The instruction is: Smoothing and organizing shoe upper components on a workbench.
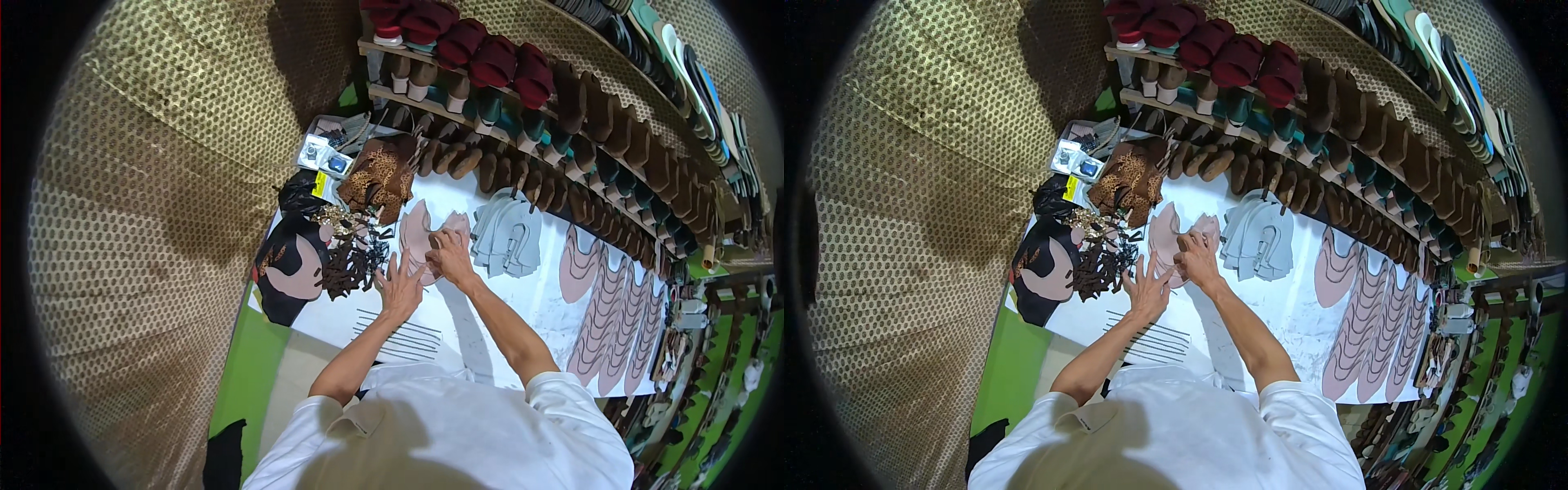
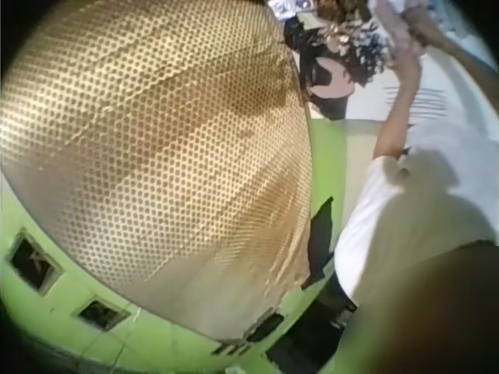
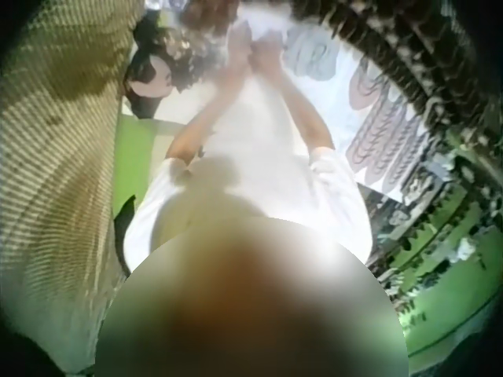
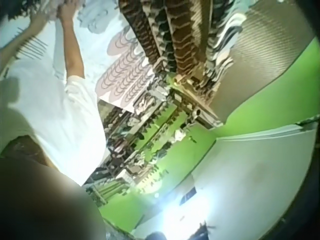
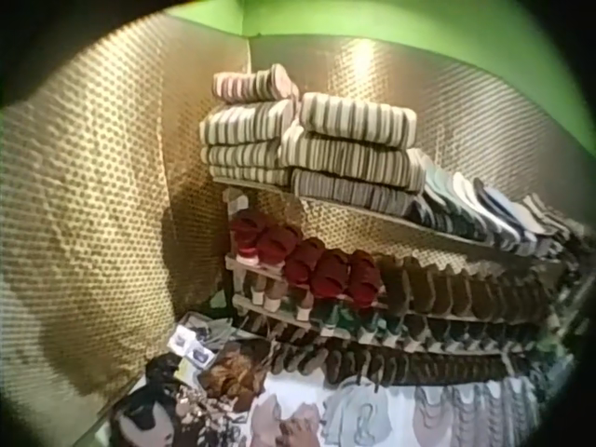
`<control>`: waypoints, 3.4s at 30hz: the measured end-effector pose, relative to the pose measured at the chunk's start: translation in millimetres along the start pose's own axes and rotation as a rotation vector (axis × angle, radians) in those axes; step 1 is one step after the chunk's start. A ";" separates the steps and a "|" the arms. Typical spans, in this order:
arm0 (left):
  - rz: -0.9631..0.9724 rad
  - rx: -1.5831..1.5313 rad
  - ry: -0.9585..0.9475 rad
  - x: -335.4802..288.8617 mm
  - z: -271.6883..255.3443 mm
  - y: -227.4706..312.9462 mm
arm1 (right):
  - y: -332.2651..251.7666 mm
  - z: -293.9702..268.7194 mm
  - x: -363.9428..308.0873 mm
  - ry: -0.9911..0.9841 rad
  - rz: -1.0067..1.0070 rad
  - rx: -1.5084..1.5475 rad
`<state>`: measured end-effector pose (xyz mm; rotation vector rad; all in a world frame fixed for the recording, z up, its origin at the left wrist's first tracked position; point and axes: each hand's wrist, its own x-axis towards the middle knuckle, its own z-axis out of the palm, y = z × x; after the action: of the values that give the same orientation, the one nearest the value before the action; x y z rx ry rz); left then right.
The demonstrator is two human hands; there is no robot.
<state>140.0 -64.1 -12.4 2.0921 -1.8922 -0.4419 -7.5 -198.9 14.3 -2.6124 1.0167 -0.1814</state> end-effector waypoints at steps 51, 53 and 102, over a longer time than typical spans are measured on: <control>0.338 -0.005 -0.157 -182.0 68.9 133.6 | -43.1 35.2 -388.3 0.342 0.385 0.191; 0.321 0.013 -0.123 -184.5 73.5 134.9 | -42.7 34.8 -380.2 0.340 0.403 0.188; 0.376 -0.239 -0.597 -52.1 8.6 35.0 | -96.1 30.5 -227.0 0.423 0.519 0.091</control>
<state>99.8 -15.8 -4.1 1.4997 -2.3325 -1.2289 -106.8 28.8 19.5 -2.1791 1.7398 -0.6474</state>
